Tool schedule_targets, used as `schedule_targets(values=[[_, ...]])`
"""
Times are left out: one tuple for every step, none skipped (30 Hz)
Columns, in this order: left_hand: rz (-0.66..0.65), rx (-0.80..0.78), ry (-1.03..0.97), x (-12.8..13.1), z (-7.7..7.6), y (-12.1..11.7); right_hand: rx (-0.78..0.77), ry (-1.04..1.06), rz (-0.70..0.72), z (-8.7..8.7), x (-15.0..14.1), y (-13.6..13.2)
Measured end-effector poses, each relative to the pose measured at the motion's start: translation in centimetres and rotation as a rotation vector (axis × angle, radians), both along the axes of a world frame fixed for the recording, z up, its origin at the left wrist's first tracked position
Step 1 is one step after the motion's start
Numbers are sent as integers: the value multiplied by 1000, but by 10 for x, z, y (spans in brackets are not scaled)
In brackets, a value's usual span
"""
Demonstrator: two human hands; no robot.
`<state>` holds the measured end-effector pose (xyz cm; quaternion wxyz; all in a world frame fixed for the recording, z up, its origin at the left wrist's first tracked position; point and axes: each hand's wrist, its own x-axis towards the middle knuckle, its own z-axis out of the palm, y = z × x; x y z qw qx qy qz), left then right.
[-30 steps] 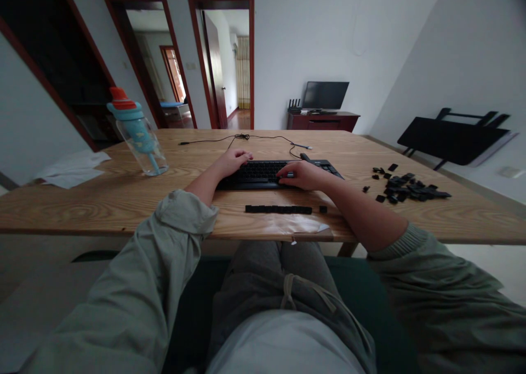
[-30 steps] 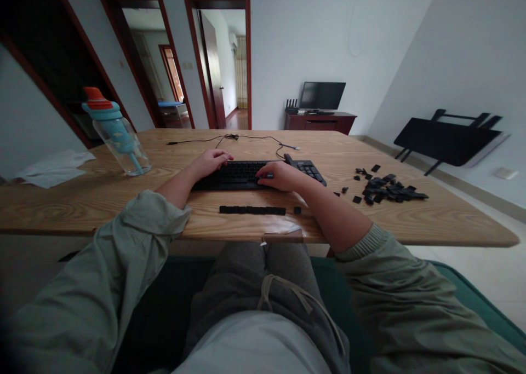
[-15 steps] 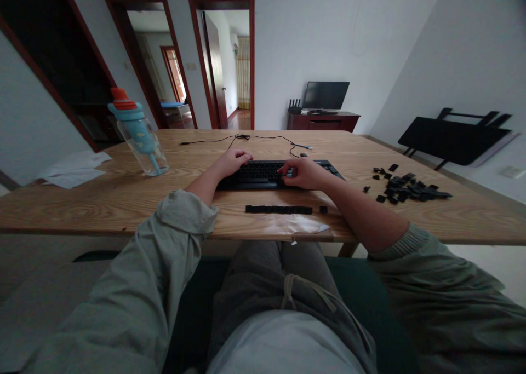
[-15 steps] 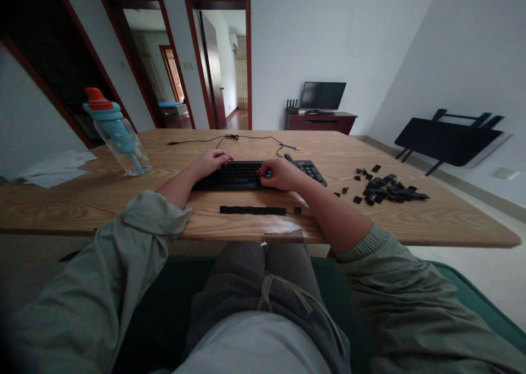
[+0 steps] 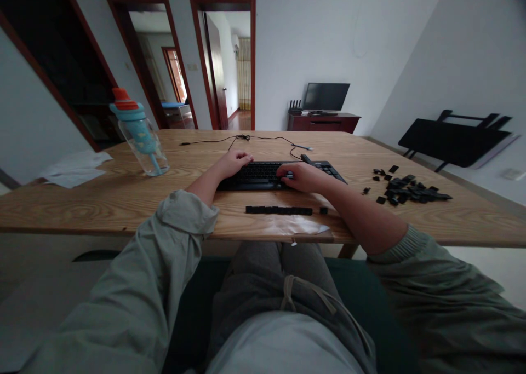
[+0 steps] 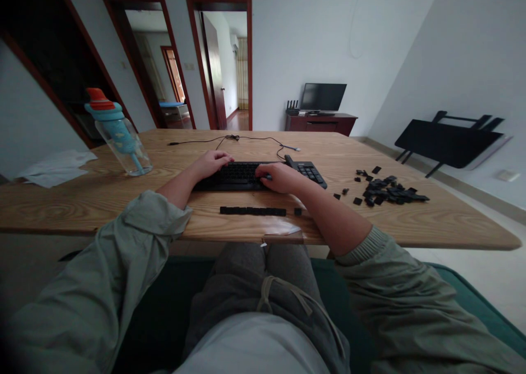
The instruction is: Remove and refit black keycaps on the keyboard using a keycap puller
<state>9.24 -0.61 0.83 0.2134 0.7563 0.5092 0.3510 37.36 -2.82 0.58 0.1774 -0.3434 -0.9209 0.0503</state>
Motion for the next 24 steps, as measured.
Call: schedule_targets(values=[[3, 2, 0, 0, 0, -1, 1, 14, 8, 0, -1, 0], [7, 2, 0, 0, 0, -1, 7, 26, 13, 0, -2, -1], [10, 1, 0, 0, 0, -1, 16, 35, 16, 0, -3, -1], [13, 0, 0, 0, -1, -1, 27, 42, 16, -1, -3, -2], [15, -2, 1, 0, -1, 0, 36, 48, 16, -2, -4, -2], [16, -2, 2, 0, -2, 1, 44, 54, 15, -3, -4, -2], [17, -1, 5, -1, -2, 2, 52, 59, 14, -4, -5, -1], [16, 2, 7, -1, -3, 2, 57, 62, 11, -5, -5, 0], [14, 4, 10, -1, -3, 3, 57, 68, 1, -7, -5, 1], [10, 6, 11, -2, -4, 4, 50, 76, -17, -8, -6, 2], [7, 9, 8, -2, -4, 4, 36, 84, -44, -9, -6, 4], [4, 11, 3, -1, -4, 4, 18, 92, -77, -10, -7, 5], [4, 9, -2, -1, -3, 3, -1, 99, -112, -11, -7, 6], [7, 6, -8, -1, -3, 3, -16, 100, -137, -11, -8, 6], [12, 2, -12, 0, -3, 2, -22, 94, -146, -11, -8, 6], [17, -3, -14, 0, -2, 2, -21, 84, -140, -11, -8, 6], [21, -7, -15, 1, -2, 1, -16, 73, -122, -10, -8, 6], [25, -9, -16, 1, -2, 1, -13, 63, -102, -9, -8, 5], [27, -9, -17, 1, -2, 1, -10, 56, -86, -8, -7, 4], [28, -7, -19, 1, -2, 1, -10, 51, -80, -6, -6, 3], [29, -3, -20, 1, -2, 1, -11, 50, -81, -5, -5, 3], [29, 2, -22, 1, -2, 1, -14, 50, -82, -5, -4, 2], [30, 7, -22, 1, -2, 1, -19, 53, -84, -4, -2, 3], [30, 11, -23, 1, -3, 2, -24, 56, -84, -4, -1, 3]])
